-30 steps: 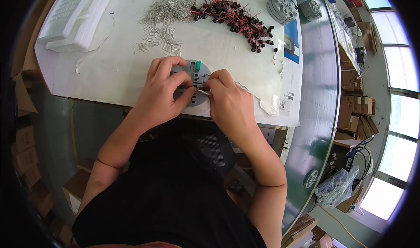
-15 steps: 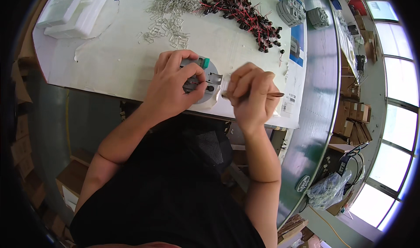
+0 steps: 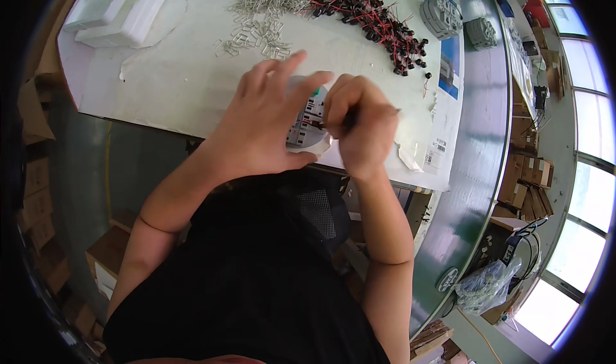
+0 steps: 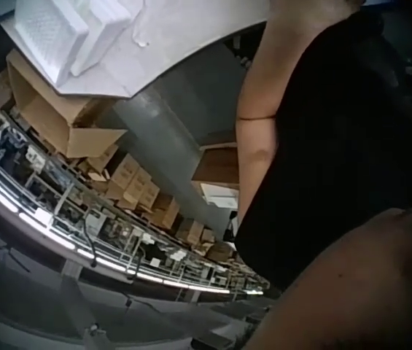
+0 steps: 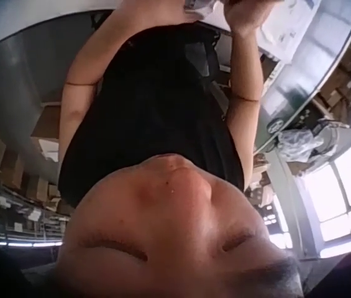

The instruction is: Assembling small electronic or mechanical components onto circular bases at a manufacturing workstation.

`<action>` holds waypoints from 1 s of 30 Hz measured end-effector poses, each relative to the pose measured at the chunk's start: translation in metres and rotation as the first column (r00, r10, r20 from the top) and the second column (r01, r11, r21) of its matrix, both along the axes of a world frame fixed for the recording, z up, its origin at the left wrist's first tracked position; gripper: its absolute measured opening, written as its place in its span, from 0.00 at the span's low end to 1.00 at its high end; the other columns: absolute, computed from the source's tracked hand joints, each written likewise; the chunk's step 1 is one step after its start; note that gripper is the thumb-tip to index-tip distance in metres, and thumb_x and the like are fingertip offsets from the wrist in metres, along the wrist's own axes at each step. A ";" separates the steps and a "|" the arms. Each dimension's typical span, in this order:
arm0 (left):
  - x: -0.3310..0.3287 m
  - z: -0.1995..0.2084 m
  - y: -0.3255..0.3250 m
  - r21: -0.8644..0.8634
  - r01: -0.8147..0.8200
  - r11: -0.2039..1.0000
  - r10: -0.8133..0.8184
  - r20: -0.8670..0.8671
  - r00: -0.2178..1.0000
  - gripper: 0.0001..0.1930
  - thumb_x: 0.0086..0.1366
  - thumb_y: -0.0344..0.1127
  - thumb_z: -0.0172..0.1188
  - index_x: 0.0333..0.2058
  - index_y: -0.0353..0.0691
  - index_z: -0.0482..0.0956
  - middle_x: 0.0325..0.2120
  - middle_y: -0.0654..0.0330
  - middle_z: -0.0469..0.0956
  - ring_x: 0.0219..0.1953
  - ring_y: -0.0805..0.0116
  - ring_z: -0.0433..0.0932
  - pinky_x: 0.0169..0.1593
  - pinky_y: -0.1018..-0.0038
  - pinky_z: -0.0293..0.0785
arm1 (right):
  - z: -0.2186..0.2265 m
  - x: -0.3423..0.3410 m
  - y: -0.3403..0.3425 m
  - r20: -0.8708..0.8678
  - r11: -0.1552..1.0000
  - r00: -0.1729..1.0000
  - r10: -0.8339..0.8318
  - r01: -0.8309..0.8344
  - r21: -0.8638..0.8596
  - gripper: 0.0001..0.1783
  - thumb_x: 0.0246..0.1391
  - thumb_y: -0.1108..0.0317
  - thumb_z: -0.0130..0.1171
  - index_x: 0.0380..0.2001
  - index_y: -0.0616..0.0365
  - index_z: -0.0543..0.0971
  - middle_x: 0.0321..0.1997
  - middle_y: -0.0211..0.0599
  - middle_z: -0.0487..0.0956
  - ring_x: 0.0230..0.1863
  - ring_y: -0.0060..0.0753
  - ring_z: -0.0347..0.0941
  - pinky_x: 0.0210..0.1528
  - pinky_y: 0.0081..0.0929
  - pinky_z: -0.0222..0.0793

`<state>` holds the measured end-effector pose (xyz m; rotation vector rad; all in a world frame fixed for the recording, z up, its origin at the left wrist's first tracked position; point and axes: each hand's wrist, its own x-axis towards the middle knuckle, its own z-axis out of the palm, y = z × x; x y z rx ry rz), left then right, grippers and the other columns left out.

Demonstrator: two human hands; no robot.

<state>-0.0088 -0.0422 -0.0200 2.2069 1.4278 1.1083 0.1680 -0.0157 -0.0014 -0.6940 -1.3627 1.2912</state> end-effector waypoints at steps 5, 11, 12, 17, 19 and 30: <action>0.007 0.021 0.010 -0.237 0.237 0.942 -0.264 -0.091 0.960 0.53 0.45 0.37 0.82 0.70 0.48 0.64 0.63 0.49 0.65 0.65 0.45 0.66 0.66 0.53 0.68 | 0.057 0.048 -0.006 -0.104 0.994 0.991 0.082 -0.090 -0.070 0.37 0.76 0.36 0.39 0.24 0.58 0.67 0.21 0.34 0.67 0.20 0.23 0.55 0.24 0.22 0.52; -0.004 -0.014 -0.011 -0.143 0.245 0.959 -0.165 0.422 0.891 0.55 0.45 0.37 0.83 0.72 0.42 0.62 0.66 0.49 0.62 0.67 0.43 0.65 0.68 0.53 0.69 | 0.058 0.054 -0.016 0.825 0.986 0.562 -0.056 0.163 -0.045 0.30 0.75 0.50 0.52 0.23 0.63 0.75 0.18 0.43 0.73 0.21 0.36 0.71 0.26 0.39 0.63; -0.011 -0.014 -0.016 -0.144 0.245 0.959 -0.166 0.414 0.895 0.55 0.45 0.37 0.83 0.72 0.42 0.62 0.66 0.49 0.62 0.67 0.43 0.65 0.68 0.53 0.69 | 0.053 0.049 -0.014 0.902 0.992 0.430 -0.027 0.125 -0.030 0.29 0.74 0.51 0.53 0.24 0.64 0.77 0.18 0.45 0.75 0.20 0.41 0.73 0.27 0.43 0.65; -0.031 -0.006 -0.023 -0.144 0.146 0.979 -0.137 0.074 0.988 0.54 0.49 0.39 0.82 0.72 0.42 0.61 0.61 0.46 0.68 0.62 0.45 0.73 0.62 0.54 0.74 | 0.045 0.031 -0.008 0.961 1.000 0.275 -0.023 0.015 0.020 0.24 0.70 0.54 0.57 0.24 0.63 0.79 0.20 0.53 0.76 0.25 0.58 0.77 0.31 0.49 0.70; -0.036 -0.006 -0.014 -0.116 0.183 0.976 -0.174 0.090 0.981 0.55 0.50 0.41 0.82 0.73 0.42 0.60 0.55 0.45 0.75 0.57 0.48 0.77 0.60 0.56 0.75 | 0.043 0.021 -0.001 0.973 1.000 0.231 0.006 -0.024 0.000 0.23 0.69 0.55 0.58 0.25 0.62 0.81 0.22 0.54 0.78 0.28 0.62 0.76 0.32 0.52 0.71; -0.015 -0.022 -0.002 -0.168 0.088 0.982 -0.068 0.122 0.990 0.58 0.39 0.61 0.85 0.67 0.38 0.73 0.32 0.55 0.82 0.34 0.56 0.81 0.43 0.61 0.79 | 0.032 0.008 -0.005 0.993 0.995 0.120 0.011 -0.097 0.001 0.21 0.70 0.57 0.56 0.25 0.61 0.79 0.23 0.53 0.80 0.29 0.63 0.77 0.34 0.55 0.71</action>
